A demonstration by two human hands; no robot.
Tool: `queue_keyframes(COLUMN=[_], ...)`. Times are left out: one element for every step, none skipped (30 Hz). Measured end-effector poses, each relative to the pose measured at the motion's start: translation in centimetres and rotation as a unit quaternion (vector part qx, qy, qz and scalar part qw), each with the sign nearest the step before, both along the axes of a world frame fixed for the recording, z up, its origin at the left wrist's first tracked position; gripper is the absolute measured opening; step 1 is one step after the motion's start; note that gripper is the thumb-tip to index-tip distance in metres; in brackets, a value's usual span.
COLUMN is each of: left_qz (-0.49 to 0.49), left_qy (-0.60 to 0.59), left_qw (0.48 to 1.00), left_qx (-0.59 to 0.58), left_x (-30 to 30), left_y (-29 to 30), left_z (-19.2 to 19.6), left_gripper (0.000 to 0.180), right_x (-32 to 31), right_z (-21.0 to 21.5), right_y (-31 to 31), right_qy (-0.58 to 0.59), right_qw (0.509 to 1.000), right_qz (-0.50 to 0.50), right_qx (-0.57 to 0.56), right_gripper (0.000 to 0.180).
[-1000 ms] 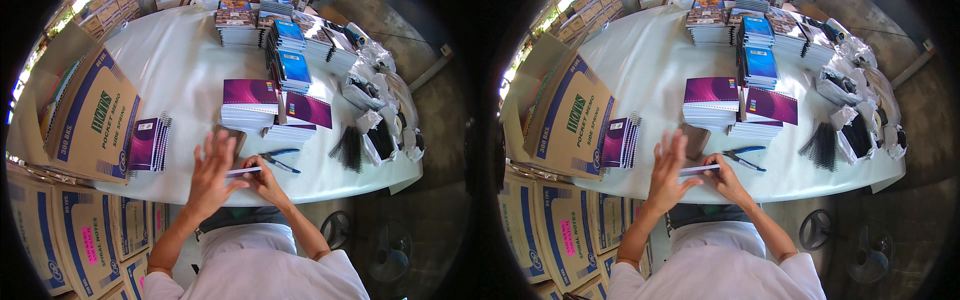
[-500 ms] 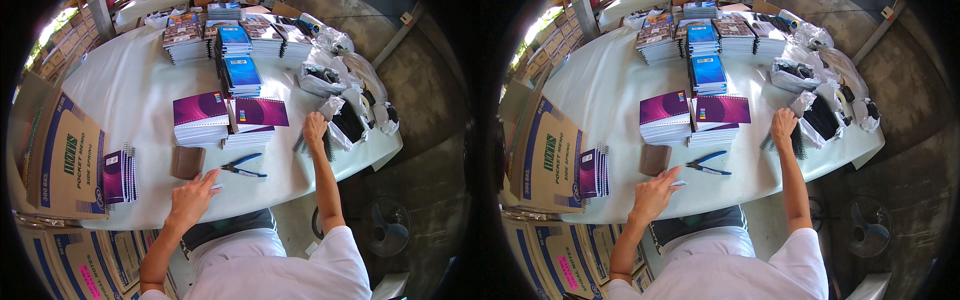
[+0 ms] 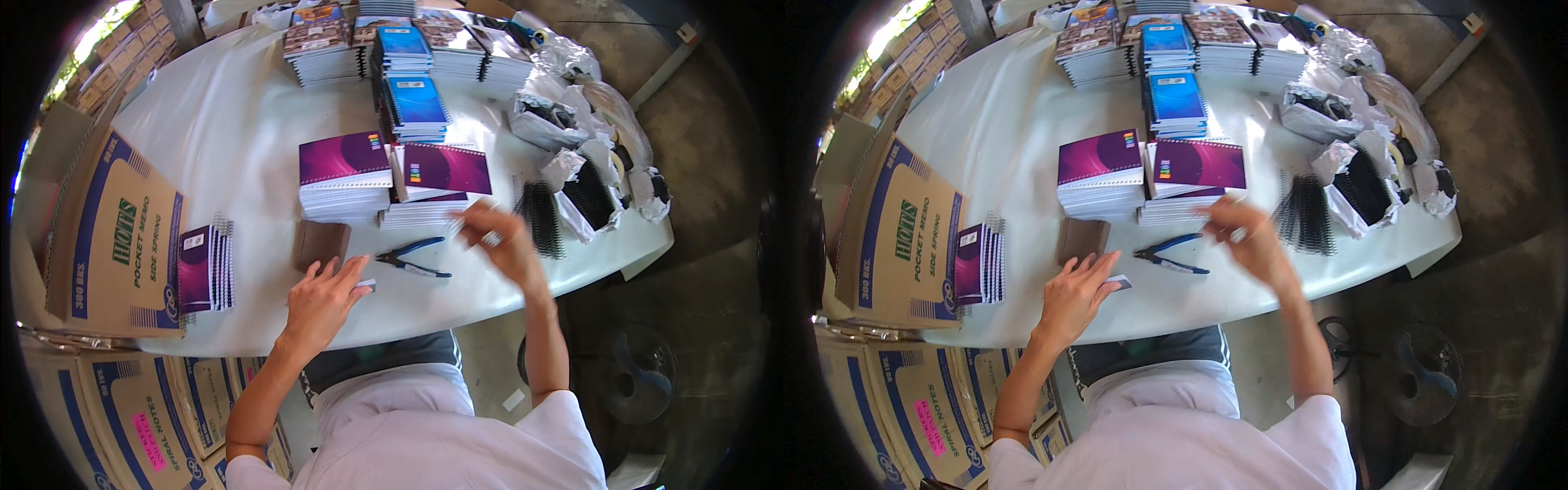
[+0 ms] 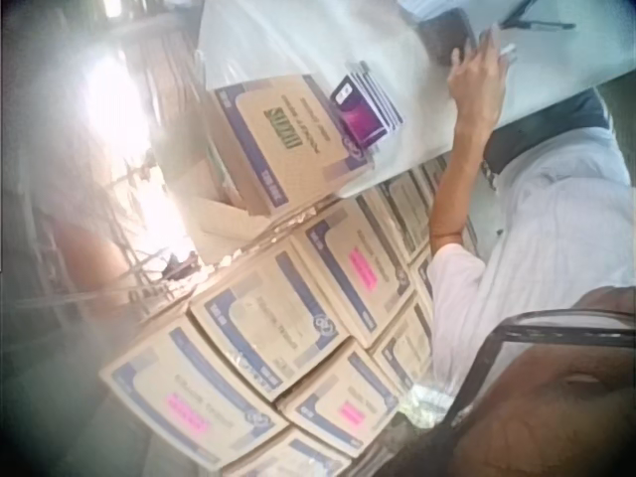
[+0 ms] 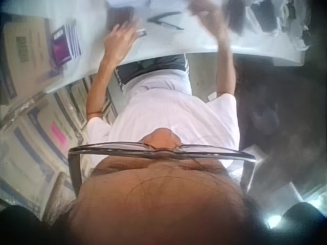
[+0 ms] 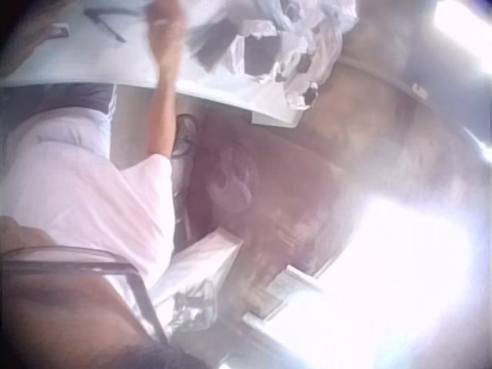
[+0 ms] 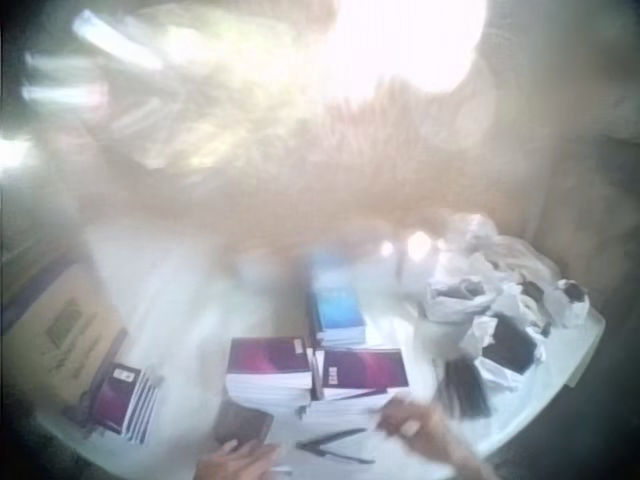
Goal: The person threads a plastic spiral through the punched holes of small notebooks and then uses a pair of pliers to cut and crimp the end of the spiral.
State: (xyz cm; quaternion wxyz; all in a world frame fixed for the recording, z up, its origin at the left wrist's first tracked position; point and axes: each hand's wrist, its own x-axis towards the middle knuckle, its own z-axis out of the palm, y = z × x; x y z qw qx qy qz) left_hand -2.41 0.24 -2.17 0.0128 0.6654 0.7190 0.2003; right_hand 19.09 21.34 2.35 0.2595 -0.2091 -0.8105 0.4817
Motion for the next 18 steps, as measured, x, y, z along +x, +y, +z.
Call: queue_keyframes(left_qz=[0.000,0.000,-0.002,-0.003,-0.005,-0.005,-0.006,-0.009,-0.012,-0.015,-0.013,-0.011,-0.011,-0.012,-0.013,-0.014,-0.015,-0.017], left_qy=[0.003,0.009,0.013,0.017,0.014,0.012,0.008,0.010,0.012,0.015,0.019,0.023,0.026,0.024,0.022,0.021,0.024,0.028], left_qw=[1.000,1.000,1.000,1.000,1.000,1.000,1.000,1.000,1.000,1.000,1.000,1.000,1.000,1.000,1.000,1.000,1.000,0.999], left_qx=[-0.003,-0.008,-0.011,-0.014,-0.013,-0.012,-0.011,-0.009,-0.008,-0.006,-0.003,0.000,0.003,0.004,0.004,0.004,0.005,0.007], left_x=[0.1,0.1,0.1,0.1,0.1,0.1,0.1,0.1,0.0,0.0,-0.1,-0.1,-0.1,-0.1,-0.1,-0.1,-0.2,-0.3], left_y=[-0.1,-0.2,-0.2,-0.2,-0.2,-0.2,-0.1,-0.1,0.0,0.0,-0.1,-0.1,-0.1,-0.1,0.0,0.0,0.0,0.0], left_z=[0.1,0.3,0.4,0.5,0.4,0.4,0.3,0.3,0.3,0.3,0.2,0.1,0.0,0.1,0.1,0.2,0.2,0.2], left_gripper=[0.049,0.049,0.049,0.049,0.049,0.049,0.049,0.049,0.049,0.049,0.049,0.049,0.049,0.050,0.050,0.050,0.050,0.050], right_x=[-1.3,-2.4,-3.1,-3.8,-4.2,-4.6,-4.8,-5.1,-5.2,-5.3,-5.4,-5.4,-5.4,-5.4,-5.4,-5.5,-5.5,-5.5], right_z=[-0.1,-0.2,-0.8,-1.9,-2.7,-3.3,-3.7,-3.8,-3.8,-3.7,-3.6,-3.7,-3.9,-4.1,-4.2,-4.3,-4.4,-4.4], right_y=[-2.9,-4.9,-5.9,-6.4,-6.6,-6.6,-6.6,-6.6,-6.5,-6.2,-6.1,-6.0,-5.9,-5.8,-5.7,-5.7,-5.7,-5.7], right_qy=[0.005,0.011,-0.001,-0.014,-0.028,-0.026,-0.026,-0.025,-0.028,-0.031,-0.033,-0.041,-0.049,-0.058,-0.052,-0.045,-0.039,-0.032], right_qw=[0.999,0.997,0.998,0.998,0.998,0.997,0.997,0.996,0.996,0.996,0.995,0.994,0.994,0.993,0.993,0.993,0.992,0.991], right_qz=[0.031,0.059,0.058,0.058,0.057,0.065,0.072,0.080,0.083,0.087,0.091,0.094,0.096,0.098,0.104,0.110,0.116,0.128], right_qx=[0.020,0.043,0.024,0.005,-0.012,-0.013,-0.013,-0.013,-0.015,-0.017,-0.018,-0.022,-0.025,-0.028,-0.017,-0.007,0.003,-0.004], right_gripper=[0.032,0.027,0.025,0.022,0.020,0.020,0.020,0.020,0.020,0.020,0.020,0.021,0.021,0.021,0.021,0.021,0.021,0.021])
